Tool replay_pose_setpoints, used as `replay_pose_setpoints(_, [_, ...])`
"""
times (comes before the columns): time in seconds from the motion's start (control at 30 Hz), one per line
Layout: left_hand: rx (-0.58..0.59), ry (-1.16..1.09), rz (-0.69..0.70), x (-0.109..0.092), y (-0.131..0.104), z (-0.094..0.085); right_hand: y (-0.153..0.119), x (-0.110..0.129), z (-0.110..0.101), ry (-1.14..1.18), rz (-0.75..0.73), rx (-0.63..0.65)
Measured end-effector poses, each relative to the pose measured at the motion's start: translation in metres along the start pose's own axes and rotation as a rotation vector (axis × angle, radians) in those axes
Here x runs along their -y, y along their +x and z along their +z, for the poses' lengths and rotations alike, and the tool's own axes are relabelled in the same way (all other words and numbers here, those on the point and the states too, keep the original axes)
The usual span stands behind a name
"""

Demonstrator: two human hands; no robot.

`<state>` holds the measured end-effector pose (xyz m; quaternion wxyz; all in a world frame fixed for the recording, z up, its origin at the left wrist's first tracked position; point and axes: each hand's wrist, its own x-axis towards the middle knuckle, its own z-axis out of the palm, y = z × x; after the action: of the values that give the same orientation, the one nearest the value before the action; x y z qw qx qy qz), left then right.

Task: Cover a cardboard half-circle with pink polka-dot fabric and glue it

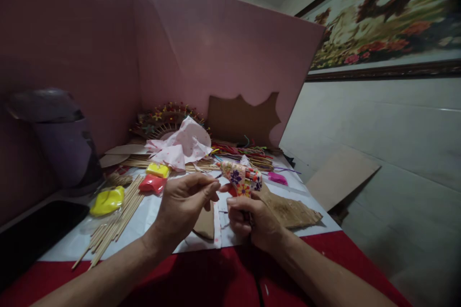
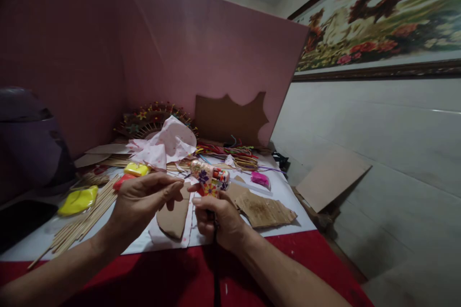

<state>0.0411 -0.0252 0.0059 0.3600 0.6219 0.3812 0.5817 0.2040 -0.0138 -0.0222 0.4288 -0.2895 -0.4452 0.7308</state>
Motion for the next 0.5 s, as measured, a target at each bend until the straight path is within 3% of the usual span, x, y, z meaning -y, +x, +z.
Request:
replay_pose_setpoints(0.17, [0.065, 0.036, -0.108, 0.001, 0.001, 0.000, 0.005, 0.005, -0.008, 0.081, -0.105, -0.114])
replay_pose_setpoints(0.23, [0.162, 0.042, -0.124, -0.001, -0.004, 0.002, 0.006, 0.005, -0.009, 0.118, -0.113, -0.140])
replay_pose_setpoints(0.3, [0.350, 0.031, -0.159, -0.005, -0.014, 0.008, 0.007, 0.004, -0.009, 0.140, -0.126, -0.155])
replay_pose_setpoints(0.4, [0.749, 0.070, -0.211, -0.012, -0.037, 0.018, 0.007, 0.004, -0.009, 0.145, -0.133, -0.144])
replay_pose_setpoints(0.47, [1.089, 0.113, -0.081, -0.014, -0.052, 0.023, 0.006, 0.004, -0.009, 0.138, -0.128, -0.132])
replay_pose_setpoints(0.5, [1.176, 0.116, -0.032, -0.014, -0.058, 0.025, 0.006, 0.005, -0.009, 0.134, -0.120, -0.128])
